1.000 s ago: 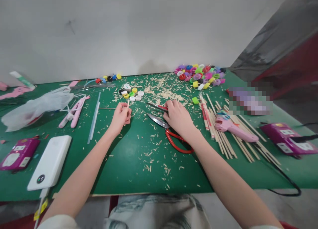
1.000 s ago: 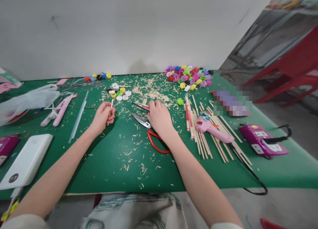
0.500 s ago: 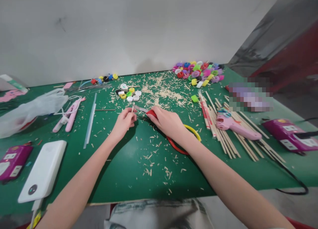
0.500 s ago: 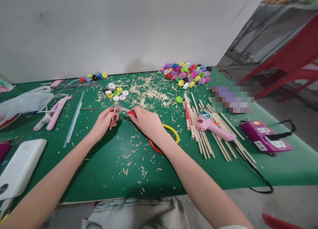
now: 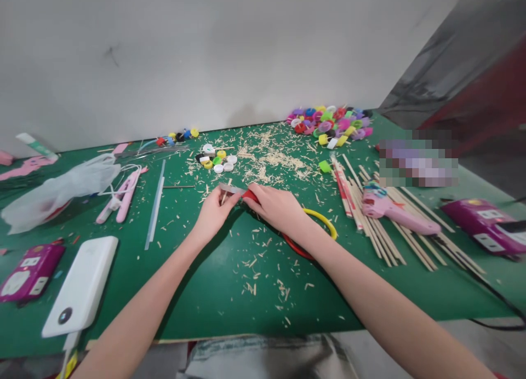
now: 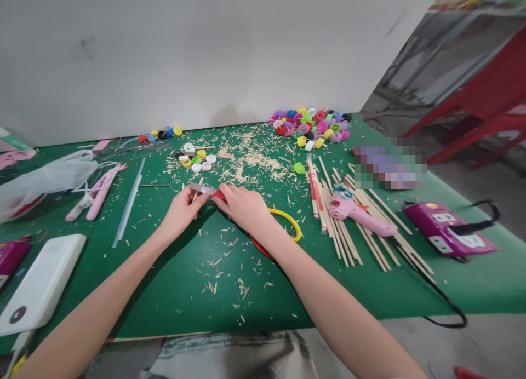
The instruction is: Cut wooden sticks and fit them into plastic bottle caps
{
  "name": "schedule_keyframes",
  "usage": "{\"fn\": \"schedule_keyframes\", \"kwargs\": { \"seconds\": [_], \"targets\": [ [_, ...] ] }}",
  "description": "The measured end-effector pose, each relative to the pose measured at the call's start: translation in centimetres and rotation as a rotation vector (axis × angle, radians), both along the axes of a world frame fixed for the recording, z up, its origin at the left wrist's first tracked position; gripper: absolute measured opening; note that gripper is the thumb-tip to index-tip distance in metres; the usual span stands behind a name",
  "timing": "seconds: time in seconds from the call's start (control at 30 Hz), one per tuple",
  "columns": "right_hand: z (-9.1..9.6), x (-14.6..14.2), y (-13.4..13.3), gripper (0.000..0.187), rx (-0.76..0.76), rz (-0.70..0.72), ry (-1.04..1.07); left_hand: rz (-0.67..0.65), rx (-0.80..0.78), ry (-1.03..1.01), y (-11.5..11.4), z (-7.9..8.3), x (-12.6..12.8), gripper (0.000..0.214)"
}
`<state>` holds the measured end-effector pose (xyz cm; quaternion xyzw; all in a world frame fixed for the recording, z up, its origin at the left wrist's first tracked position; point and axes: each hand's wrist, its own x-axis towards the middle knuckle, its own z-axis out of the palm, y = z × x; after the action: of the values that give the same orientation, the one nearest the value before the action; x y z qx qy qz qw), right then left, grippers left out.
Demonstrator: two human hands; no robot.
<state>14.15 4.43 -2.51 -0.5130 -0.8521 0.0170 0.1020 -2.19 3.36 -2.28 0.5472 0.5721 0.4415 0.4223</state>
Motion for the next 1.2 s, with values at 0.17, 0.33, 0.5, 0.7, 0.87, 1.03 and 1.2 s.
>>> {"fn": "schedule_keyframes", "kwargs": {
  "seconds": [0.17,0.33,0.5,0.7,0.87,1.03,1.2],
  "targets": [
    [0.1,-0.1,-0.1,0.036,0.0,0.016,-0.043,0.031,-0.003,0.03,0.1,-0.4,0.0,0.016],
    [0.2,-0.7,-0.5,0.037,0.008,-0.06,-0.089,0.055,-0.028,0.11,0.4,-0.5,0.0,0.016],
    [0.2,-1.6,-1.3,0.036,0.066,-0.118,-0.106,0.057,-0.027,0.16,0.5,-0.7,0.0,0.021],
    [0.1,-2.4,-1.7,0.044,0.014,-0.34,-0.043,0.177,-0.002,0.269,0.2,-0.5,0.3,0.045],
    [0.3,-1.8,-1.3,0.037,0.011,-0.251,0.024,0.084,-0.029,0.187,0.1,-0.7,-0.1,0.039],
    [0.6,-1.4,-1.0,0.029,-0.033,-0.164,0.018,0.011,-0.038,0.1,0.0,-0.4,-0.1,0.023],
    [0.8,-1.2,-0.9,0.033,-0.066,-0.122,-0.032,0.0,-0.021,0.097,0.3,-0.6,-0.1,0.024]
  ]
}}
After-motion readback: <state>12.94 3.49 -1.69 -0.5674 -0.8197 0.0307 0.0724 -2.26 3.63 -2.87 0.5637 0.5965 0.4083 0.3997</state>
